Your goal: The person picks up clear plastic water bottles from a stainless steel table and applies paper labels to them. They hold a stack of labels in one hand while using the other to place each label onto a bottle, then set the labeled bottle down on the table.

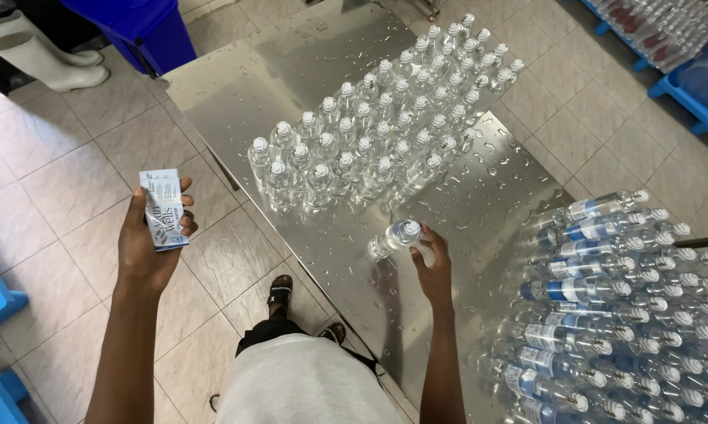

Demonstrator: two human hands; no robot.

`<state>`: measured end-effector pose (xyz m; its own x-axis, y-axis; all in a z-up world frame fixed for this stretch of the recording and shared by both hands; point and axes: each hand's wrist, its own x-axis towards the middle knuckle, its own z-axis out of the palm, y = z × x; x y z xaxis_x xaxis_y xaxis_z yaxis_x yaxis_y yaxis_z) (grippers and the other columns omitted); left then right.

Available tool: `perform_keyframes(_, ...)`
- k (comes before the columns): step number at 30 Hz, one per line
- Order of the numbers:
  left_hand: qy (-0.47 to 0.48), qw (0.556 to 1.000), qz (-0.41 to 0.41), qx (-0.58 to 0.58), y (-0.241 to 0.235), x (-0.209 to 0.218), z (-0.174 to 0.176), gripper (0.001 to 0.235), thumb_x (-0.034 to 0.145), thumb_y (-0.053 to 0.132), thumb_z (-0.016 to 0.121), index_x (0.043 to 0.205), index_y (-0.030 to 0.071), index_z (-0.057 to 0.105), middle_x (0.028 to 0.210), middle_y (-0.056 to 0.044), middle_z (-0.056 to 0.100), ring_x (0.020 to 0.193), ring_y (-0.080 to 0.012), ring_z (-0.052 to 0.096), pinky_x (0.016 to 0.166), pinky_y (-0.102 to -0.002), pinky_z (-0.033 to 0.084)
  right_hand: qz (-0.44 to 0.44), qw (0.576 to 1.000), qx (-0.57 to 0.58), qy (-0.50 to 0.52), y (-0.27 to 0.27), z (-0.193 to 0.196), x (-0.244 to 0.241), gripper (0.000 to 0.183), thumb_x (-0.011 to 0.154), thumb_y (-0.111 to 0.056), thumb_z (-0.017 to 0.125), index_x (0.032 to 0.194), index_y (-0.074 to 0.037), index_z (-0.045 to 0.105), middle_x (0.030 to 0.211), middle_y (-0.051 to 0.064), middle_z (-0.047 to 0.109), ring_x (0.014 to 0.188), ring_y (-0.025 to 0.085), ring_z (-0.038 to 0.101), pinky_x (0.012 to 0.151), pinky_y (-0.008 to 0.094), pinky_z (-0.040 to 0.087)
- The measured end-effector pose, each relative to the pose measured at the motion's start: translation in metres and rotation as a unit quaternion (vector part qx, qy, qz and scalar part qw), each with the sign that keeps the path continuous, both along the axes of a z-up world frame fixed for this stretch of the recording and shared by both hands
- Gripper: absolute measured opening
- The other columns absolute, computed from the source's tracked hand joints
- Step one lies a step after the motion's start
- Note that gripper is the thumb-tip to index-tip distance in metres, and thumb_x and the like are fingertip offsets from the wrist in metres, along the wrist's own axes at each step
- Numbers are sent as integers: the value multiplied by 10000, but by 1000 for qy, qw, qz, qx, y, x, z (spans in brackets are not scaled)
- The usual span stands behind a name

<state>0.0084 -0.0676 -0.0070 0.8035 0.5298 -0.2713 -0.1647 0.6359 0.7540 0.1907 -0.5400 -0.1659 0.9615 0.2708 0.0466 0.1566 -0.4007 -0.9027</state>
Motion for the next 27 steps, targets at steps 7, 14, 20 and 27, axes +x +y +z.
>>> perform_keyframes(7, -1, 1000, -3, -5, -3, -8, -11, 603, 1058, 533, 638, 1471, 101, 560, 1317, -100, 684, 789, -119, 617, 634, -220, 499, -5, 995, -42, -89, 9, -14, 9, 786, 864, -281, 923, 1556, -119, 586, 1544, 184, 624, 1407, 359, 624, 1159, 514, 563)
perform_keyframes(14, 29, 999, -21, -4, -8, -8, -36, 612, 1138, 521, 471, 1504, 43, 578, 1189, -109, 720, 747, -124, 641, 620, -234, 514, -48, 996, -58, 55, 33, -7, -5, 843, 910, -293, 891, 1607, -73, 471, 1604, 190, 546, 1430, 388, 581, 1179, 476, 520)
perform_keyframes(20, 45, 995, -82, -37, -19, 12, -59, 662, 1187, 504, 376, 1528, -12, 611, 1072, -122, 748, 717, -150, 676, 615, -254, 540, -75, 990, -81, 93, 34, -65, -9, 851, 924, -279, 932, 1580, 8, 471, 1528, 295, 553, 1483, 420, 553, 1242, 463, 488)
perform_keyframes(27, 120, 964, -233, -44, -40, 51, -76, 696, 1179, 528, 327, 1574, -1, 548, 1106, -251, 745, 695, -228, 664, 580, -342, 510, -132, 974, -39, 178, 53, -92, -19, 992, 959, -321, 902, 1723, -84, 315, 1696, 227, 450, 1572, 408, 446, 1307, 546, 390)
